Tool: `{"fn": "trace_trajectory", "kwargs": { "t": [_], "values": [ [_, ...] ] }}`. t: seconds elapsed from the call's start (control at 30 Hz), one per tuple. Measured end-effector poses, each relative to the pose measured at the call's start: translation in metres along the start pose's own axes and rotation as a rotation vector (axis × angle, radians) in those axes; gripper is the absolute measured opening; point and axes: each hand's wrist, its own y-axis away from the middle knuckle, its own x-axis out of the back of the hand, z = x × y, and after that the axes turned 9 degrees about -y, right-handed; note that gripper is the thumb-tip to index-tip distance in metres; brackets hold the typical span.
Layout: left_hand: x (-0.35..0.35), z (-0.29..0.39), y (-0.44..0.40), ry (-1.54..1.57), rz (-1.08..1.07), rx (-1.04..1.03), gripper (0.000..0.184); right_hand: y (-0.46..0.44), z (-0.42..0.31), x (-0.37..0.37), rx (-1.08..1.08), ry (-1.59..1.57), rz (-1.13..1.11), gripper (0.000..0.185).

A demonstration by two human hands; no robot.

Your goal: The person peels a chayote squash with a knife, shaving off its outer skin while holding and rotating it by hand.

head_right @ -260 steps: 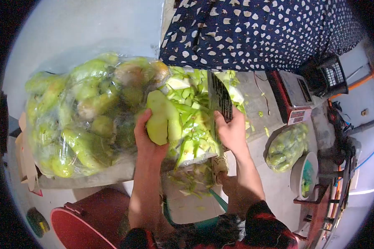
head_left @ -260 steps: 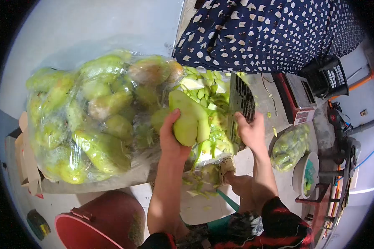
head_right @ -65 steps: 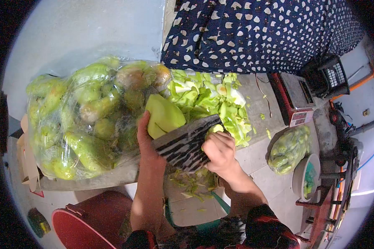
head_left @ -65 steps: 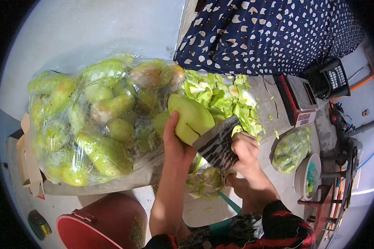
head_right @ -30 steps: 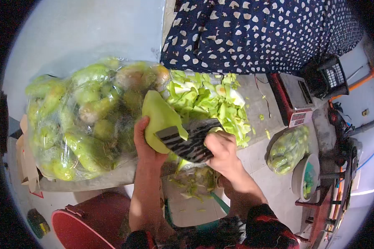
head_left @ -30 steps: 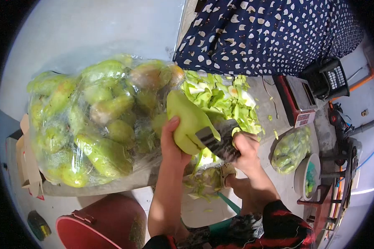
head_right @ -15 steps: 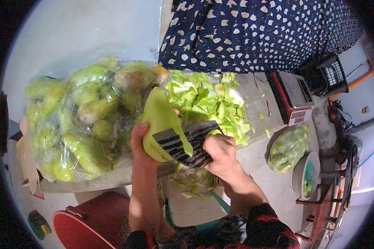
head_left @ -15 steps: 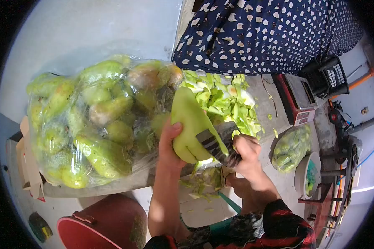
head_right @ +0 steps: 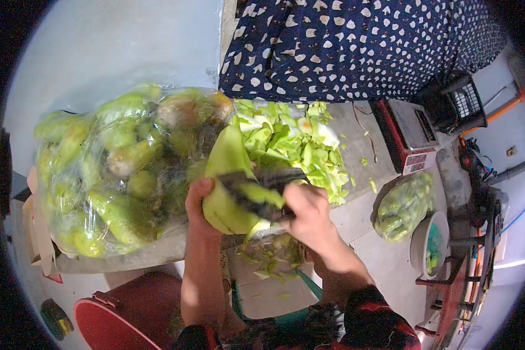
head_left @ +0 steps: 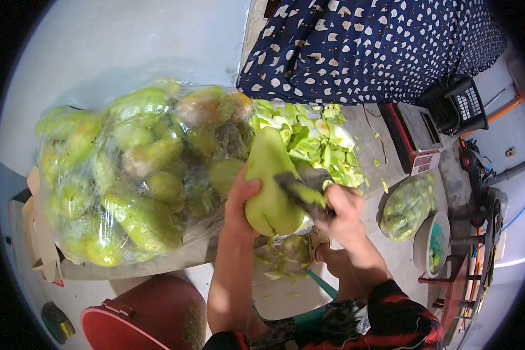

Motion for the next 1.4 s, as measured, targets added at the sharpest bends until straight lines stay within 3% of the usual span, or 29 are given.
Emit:
{"fn": "trace_trajectory", "kwargs": {
  "t": [0.1, 0.3, 0.33, 0.4, 0.57, 0.73, 0.8, 0.87, 0.9, 0.97, 1.03, 1.4],
  "values": [
    [-0.003, 0.001, 0.006, -0.041, 0.052, 0.016, 0.068, 0.005, 0.02, -0.009, -0.196, 0.024, -0.003, 0.029],
    [-0.004, 0.003, 0.005, 0.004, 0.016, 0.048, 0.072, -0.006, 0.014, -0.012, -0.043, 0.051, 0.143, 0.026],
    [-0.006, 0.002, 0.006, 0.013, -0.02, 0.063, 0.073, 0.002, 0.026, -0.017, -0.246, 0.041, 0.091, 0.026],
    [-0.002, -0.005, 0.006, -0.012, -0.049, 0.079, 0.072, 0.003, 0.048, -0.022, -0.426, 0.016, 0.085, 0.026],
    [-0.001, -0.009, 0.004, 0.044, -0.085, 0.095, 0.071, 0.0, 0.045, -0.015, -0.552, -0.058, 0.081, 0.016],
    [0.013, -0.017, -0.003, 0.197, 0.233, -0.002, 0.058, -0.007, 0.04, -0.007, -0.614, -0.22, 0.263, 0.022],
    [0.01, -0.014, -0.006, 0.201, 0.271, -0.021, 0.053, 0.003, 0.039, -0.003, -0.533, -0.24, 0.306, 0.024],
    [0.0, -0.011, -0.009, 0.201, 0.304, -0.039, 0.049, 0.0, 0.019, 0.008, -0.137, 0.051, 0.206, 0.028],
    [-0.004, -0.009, -0.01, 0.216, 0.342, -0.05, 0.051, 0.0, 0.02, 0.008, 0.024, 0.037, 0.139, 0.032],
    [-0.011, -0.007, -0.009, 0.23, 0.384, -0.06, 0.054, 0.0, 0.02, 0.001, 0.23, -0.018, 0.096, 0.027],
    [-0.013, -0.005, -0.006, 0.016, 0.364, -0.051, 0.057, -0.001, 0.017, -0.003, 0.385, -0.041, 0.038, 0.03],
    [0.002, -0.009, -0.009, -0.008, 0.416, -0.077, 0.064, -0.004, 0.001, -0.008, 0.44, -0.038, -0.018, 0.027]
  ]
}}
